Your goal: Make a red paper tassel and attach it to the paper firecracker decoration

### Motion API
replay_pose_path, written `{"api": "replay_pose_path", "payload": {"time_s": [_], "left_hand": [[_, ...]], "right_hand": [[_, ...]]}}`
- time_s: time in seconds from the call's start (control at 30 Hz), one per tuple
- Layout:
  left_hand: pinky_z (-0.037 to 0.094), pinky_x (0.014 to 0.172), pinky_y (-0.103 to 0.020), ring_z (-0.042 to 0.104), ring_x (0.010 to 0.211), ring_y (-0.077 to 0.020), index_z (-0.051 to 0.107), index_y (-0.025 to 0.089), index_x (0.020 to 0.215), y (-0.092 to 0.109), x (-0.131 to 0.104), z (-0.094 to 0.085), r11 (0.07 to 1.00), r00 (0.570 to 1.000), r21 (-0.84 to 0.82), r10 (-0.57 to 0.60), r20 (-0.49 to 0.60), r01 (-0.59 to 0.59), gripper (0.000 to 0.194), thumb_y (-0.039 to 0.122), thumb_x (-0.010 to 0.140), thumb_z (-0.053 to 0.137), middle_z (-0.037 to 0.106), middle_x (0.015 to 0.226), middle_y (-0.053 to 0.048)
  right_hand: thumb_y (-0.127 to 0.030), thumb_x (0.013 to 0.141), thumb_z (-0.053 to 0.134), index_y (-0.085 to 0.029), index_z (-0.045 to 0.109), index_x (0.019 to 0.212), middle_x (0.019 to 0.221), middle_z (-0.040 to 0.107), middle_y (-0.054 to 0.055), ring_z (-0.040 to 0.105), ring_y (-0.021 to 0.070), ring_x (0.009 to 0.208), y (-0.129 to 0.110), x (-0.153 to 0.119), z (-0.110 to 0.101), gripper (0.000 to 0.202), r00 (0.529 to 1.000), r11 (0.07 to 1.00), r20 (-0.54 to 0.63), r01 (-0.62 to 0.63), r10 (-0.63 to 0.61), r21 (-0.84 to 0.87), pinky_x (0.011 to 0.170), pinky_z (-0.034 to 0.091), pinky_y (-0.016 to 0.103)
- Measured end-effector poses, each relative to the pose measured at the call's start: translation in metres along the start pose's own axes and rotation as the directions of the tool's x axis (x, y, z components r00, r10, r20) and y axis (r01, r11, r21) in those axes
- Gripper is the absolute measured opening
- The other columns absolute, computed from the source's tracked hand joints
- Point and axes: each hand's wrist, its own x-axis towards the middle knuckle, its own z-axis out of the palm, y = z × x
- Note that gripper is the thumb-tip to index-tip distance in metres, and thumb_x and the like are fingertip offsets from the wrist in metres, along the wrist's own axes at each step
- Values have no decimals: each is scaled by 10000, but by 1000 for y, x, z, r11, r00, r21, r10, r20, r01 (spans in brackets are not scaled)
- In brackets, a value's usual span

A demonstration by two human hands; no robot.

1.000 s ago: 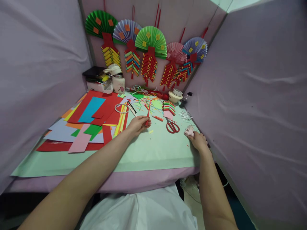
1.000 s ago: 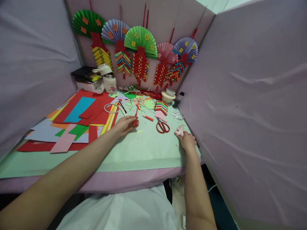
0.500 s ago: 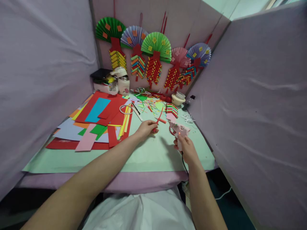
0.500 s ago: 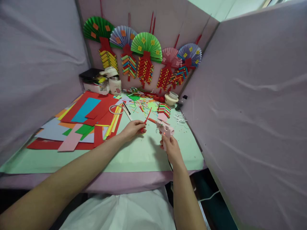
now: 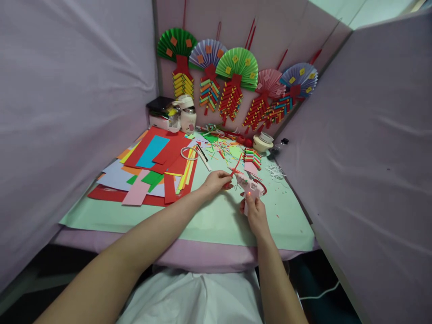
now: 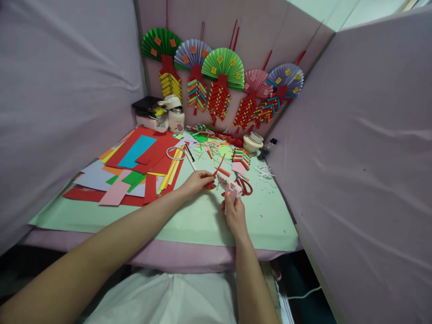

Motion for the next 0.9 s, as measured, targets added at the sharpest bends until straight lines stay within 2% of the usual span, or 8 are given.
{"api": "replay_pose_path", "payload": {"time_s": [0.43, 0.9], "left_hand": [[454, 562, -231, 579, 556, -107, 605, 71, 812, -1, -1, -1, 999, 999, 40, 15, 29, -16, 79, 143, 780, 595, 600, 652, -57], [430, 543, -219, 565, 547, -104, 602, 80, 798, -3, -1, -3, 999, 999, 43, 21, 43, -23, 91, 165, 773, 623, 581, 624, -46]], "right_hand": [[-595, 821, 461, -177, 545, 869, 601, 523, -17, 479, 118, 490, 6, 2, 2, 429, 1000, 1000, -17, 2, -2, -31, 463, 369, 231], [-600, 811, 468, -182, 535, 855, 595, 513, -27, 479, 114, 485, 5, 2, 3, 426, 1000, 1000, -22, -5, 4, -25, 465, 376, 233]]}}
